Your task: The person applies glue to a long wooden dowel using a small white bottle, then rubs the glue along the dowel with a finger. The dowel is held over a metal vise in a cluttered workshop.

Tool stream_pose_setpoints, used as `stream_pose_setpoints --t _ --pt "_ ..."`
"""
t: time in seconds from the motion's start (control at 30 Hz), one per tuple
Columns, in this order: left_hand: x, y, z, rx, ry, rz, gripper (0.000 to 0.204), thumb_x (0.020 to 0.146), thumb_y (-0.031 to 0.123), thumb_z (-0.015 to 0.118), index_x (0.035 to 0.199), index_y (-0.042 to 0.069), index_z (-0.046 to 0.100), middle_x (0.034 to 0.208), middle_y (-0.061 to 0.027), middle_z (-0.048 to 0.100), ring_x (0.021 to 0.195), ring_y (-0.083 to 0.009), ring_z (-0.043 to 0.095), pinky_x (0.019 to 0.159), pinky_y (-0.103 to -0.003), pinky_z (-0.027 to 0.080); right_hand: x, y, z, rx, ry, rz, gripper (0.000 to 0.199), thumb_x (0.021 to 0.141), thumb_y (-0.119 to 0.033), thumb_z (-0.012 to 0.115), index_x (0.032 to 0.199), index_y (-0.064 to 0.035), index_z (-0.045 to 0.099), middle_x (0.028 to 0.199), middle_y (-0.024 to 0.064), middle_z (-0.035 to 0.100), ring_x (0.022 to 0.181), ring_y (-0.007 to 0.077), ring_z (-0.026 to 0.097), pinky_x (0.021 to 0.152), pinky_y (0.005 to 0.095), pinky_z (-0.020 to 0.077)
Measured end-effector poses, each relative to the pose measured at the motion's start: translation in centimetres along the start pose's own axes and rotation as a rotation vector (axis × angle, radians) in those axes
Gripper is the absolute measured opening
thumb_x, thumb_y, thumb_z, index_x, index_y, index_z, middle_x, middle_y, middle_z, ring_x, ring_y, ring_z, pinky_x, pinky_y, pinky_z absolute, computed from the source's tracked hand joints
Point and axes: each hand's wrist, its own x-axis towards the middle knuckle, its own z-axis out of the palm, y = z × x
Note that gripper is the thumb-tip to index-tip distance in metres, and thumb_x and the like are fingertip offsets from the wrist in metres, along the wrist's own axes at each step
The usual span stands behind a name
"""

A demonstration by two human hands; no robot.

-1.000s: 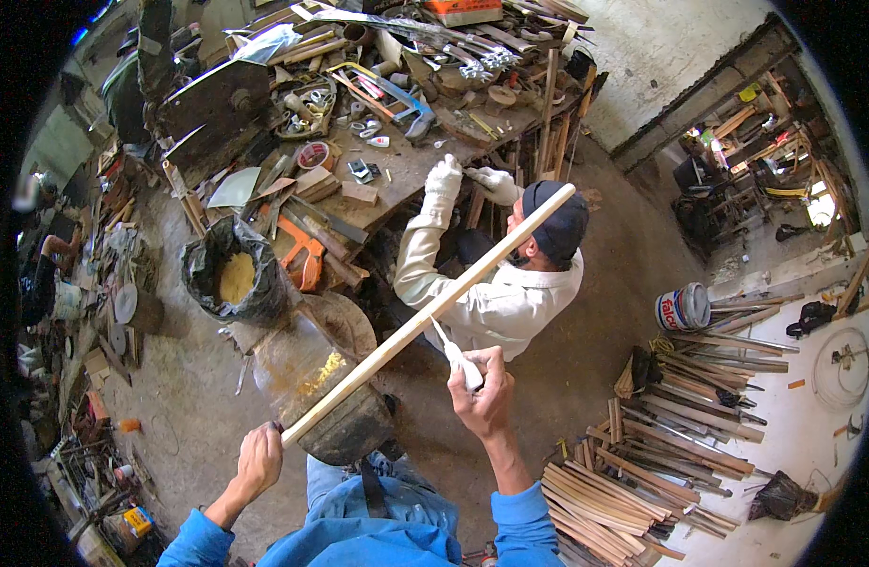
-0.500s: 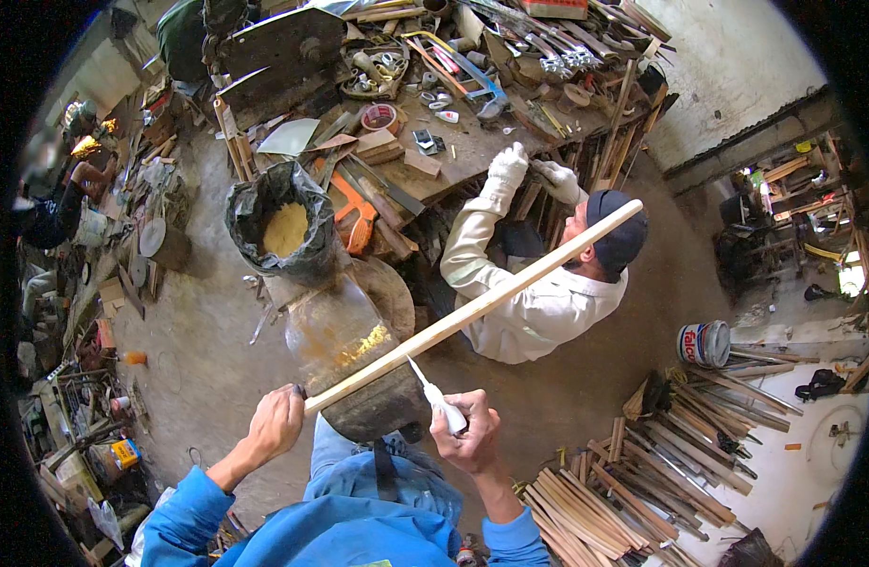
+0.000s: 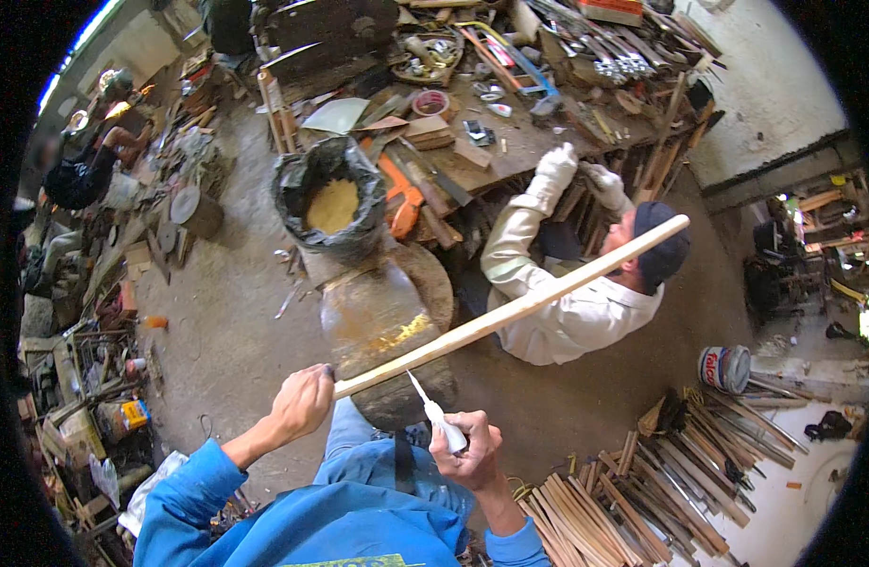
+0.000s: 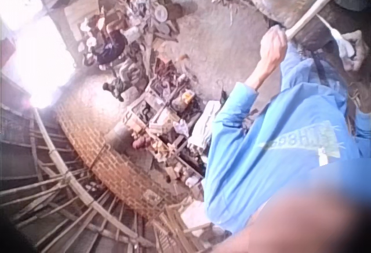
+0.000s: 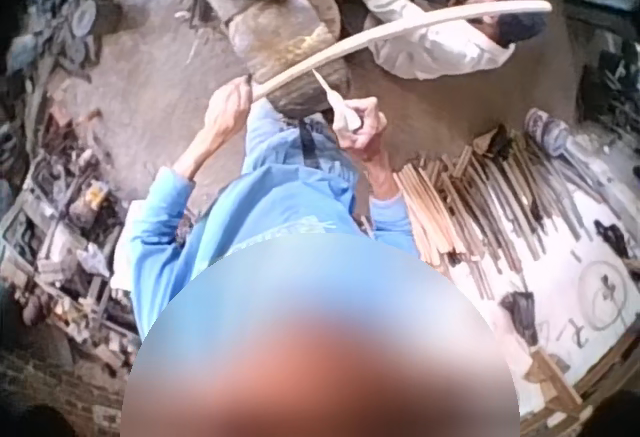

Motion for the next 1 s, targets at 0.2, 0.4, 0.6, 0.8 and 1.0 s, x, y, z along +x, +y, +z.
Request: stream_pose_setpoints --t 0.2,0.4,0.6,0.8,1.0 --pt "0.1 0.5 -0.3 -0.061 -0.015 -0.063 0.036 0.101 0.022 0.035 0.087 -0.003 0.057 0.087 -0.0274 0.062 0.085 -0.0472 0.060 0.080 -0.054 0.048 0.0 -0.1 1.1 -0.030 -0.021 0.023 0.027 0.083 -0.009 0.072 0.100 -0.0022 0.052 0.071 0.0135 0.065 0.057 0.0225 0.067 0.053 0.0327 0.0528" --pt "0.2 0.4 -0.2 -0.052 -0.023 -0.049 0.039 0.101 0.022 0.035 0.086 -0.006 0.057 0.086 -0.0280 0.061 0.084 -0.0475 0.060 0.079 -0.054 0.048 0.4 0.0 1.2 -0.018 -0.020 0.029 0.027 0.084 -0.009 0.074 0.100 -0.0029 0.053 0.069 0.0123 0.065 0.057 0.0244 0.068 0.051 0.0338 0.0542" --pt "0.2 0.1 0.0 -0.049 -0.026 -0.044 0.038 0.100 0.022 0.035 0.085 -0.006 0.057 0.083 -0.0282 0.060 0.082 -0.0477 0.060 0.078 -0.054 0.047 0.5 -0.1 1.3 -0.037 0.009 0.053 0.026 0.085 -0.011 0.073 0.099 -0.0032 0.053 0.069 0.0124 0.065 0.057 0.0229 0.069 0.051 0.0333 0.0540" --pt "0.2 0.2 0.0 -0.050 -0.023 -0.030 0.036 0.100 0.021 0.037 0.084 -0.005 0.056 0.082 -0.0275 0.060 0.082 -0.0471 0.060 0.077 -0.054 0.048 0.3 -0.3 1.0 -0.041 0.036 0.094 0.026 0.085 -0.011 0.072 0.099 -0.0039 0.052 0.069 0.0126 0.065 0.057 0.0247 0.069 0.051 0.0337 0.0541" --pt "0.1 0.0 0.2 -0.071 0.016 -0.045 0.034 0.099 0.021 0.038 0.085 -0.004 0.056 0.083 -0.0276 0.061 0.082 -0.0470 0.060 0.078 -0.054 0.048 -1.1 -0.8 2.6 0.055 -0.061 0.044 0.029 0.083 -0.010 0.074 0.100 -0.0041 0.051 0.068 0.0134 0.064 0.056 0.0261 0.067 0.050 0.0360 0.0536"
